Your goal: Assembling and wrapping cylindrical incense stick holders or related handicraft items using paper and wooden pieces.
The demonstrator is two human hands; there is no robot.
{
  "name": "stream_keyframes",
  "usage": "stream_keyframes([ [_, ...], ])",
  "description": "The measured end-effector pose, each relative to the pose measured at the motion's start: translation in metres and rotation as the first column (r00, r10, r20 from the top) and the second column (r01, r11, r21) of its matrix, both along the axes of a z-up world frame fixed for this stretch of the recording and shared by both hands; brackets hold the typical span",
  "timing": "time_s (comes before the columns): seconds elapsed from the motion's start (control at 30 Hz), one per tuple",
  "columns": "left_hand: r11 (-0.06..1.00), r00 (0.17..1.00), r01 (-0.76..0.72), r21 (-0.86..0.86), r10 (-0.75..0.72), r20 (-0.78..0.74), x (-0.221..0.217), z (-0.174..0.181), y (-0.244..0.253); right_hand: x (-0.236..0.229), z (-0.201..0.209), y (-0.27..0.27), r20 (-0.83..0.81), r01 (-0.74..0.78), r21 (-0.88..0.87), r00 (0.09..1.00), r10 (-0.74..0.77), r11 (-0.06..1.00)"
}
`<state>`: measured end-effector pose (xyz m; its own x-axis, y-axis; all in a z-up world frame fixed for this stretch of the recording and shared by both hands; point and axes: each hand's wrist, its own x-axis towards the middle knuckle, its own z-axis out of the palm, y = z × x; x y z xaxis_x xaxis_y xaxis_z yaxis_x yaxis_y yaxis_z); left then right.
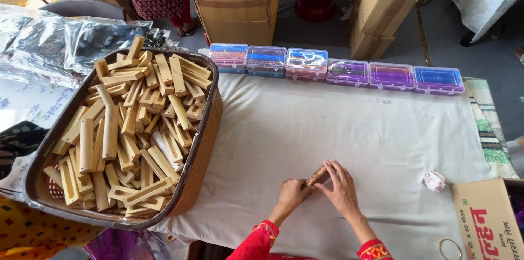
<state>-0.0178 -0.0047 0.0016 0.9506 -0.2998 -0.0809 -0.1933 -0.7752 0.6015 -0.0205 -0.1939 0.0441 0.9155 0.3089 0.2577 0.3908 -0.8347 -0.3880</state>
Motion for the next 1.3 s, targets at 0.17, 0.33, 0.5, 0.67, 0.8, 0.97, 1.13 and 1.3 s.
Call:
stream_keyframes([
  [0.17, 0.828, 0.765, -0.467, -0.311, 0.202, -0.612, 0.000, -0.014, 0.004, -0.027, 0.015, 0.008, -0.014, -0.006, 0.172, 1.000, 0.009, 0.985],
  [0.33, 0.545, 0.651, -0.635, -0.548, -0.005, -0.759, -0.004, -0.057, 0.002, -0.034, 0.034, 0.009, -0.093, -0.032, 0.232, 0.994, 0.055, 0.972],
  [0.5, 0.403, 0.507, -0.748, -0.527, -0.166, -0.846, -0.004, -0.043, 0.000, -0.044, 0.022, 0.008, -0.055, -0.158, 0.215, 0.983, 0.174, 0.964],
  [0.67, 0.346, 0.433, -0.771, -0.534, -0.329, -0.839, -0.006, -0.047, 0.001, -0.045, 0.032, 0.013, -0.075, -0.044, 0.281, 0.995, 0.068, 0.959],
  [0.8, 0.344, 0.430, -0.771, -0.536, -0.340, -0.837, -0.007, -0.036, 0.004, -0.043, 0.035, 0.014, -0.146, -0.029, 0.317, 0.986, 0.079, 0.948],
  [0.97, 0.340, 0.436, -0.773, -0.535, -0.327, -0.839, -0.007, -0.041, 0.004, -0.037, 0.026, 0.013, -0.182, -0.040, 0.380, 0.976, 0.117, 0.924],
  [1.13, 0.390, 0.517, -0.713, -0.583, -0.269, -0.812, -0.003, -0.068, 0.011, -0.044, 0.023, 0.014, -0.176, -0.073, 0.262, 0.977, 0.122, 0.962],
  [1.3, 0.477, 0.727, -0.624, -0.619, 0.064, -0.684, 0.018, -0.106, 0.053, -0.063, -0.040, -0.010, -0.210, -0.053, 0.142, 0.974, 0.083, 0.988],
])
